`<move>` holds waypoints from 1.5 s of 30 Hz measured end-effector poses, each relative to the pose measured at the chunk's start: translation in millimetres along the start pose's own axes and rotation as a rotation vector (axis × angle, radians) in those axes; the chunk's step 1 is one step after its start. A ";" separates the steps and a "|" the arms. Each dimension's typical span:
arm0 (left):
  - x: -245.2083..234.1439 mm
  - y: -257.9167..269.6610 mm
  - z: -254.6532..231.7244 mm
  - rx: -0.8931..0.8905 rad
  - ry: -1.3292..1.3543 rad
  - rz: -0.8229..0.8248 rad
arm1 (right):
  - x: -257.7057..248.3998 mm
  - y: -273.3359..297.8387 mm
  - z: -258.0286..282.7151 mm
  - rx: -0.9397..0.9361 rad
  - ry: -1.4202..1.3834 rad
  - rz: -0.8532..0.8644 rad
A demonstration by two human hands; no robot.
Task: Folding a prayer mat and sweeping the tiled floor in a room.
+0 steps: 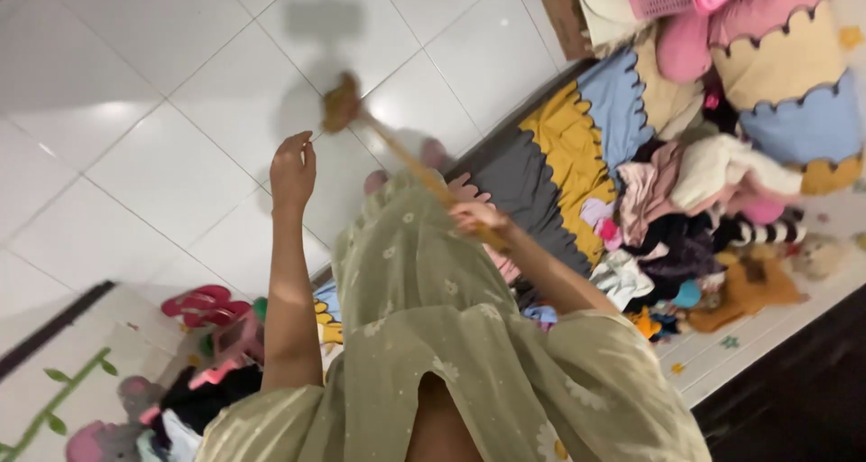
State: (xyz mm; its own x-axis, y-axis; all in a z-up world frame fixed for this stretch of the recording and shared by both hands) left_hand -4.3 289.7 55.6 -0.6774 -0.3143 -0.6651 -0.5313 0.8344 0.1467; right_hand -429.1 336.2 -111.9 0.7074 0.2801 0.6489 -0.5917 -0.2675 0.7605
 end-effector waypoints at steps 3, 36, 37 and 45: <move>0.2 -3.1 4.8 -0.016 0.025 -0.060 | 3.5 114.6 49.0 -0.093 -0.202 0.064; 40.5 -10.8 34.6 -0.365 0.102 -0.502 | 3.3 179.9 360.1 0.194 0.456 -0.050; 37.5 -20.1 35.7 -0.373 0.101 -0.496 | -5.9 196.6 374.5 0.274 0.401 -0.288; -31.6 -78.7 8.5 -0.417 0.124 -0.442 | -127.5 -46.6 444.0 0.066 0.088 -0.068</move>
State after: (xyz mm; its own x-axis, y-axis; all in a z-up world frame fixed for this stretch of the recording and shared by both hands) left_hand 63.2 237.8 58.9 -0.3887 -0.6608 -0.6420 -0.9121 0.3743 0.1669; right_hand -320.0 -96.4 -240.5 0.7067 0.3785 0.5978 -0.5148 -0.3046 0.8014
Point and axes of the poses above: each hand's wrist, its own y-axis away from the middle knuckle, its own x-axis out of the palm, z = x × y, the point moved 10 cm from there along -y, towards the middle knuckle, and after that the axes turned 2 degrees about -z, right-handed, at the moved point
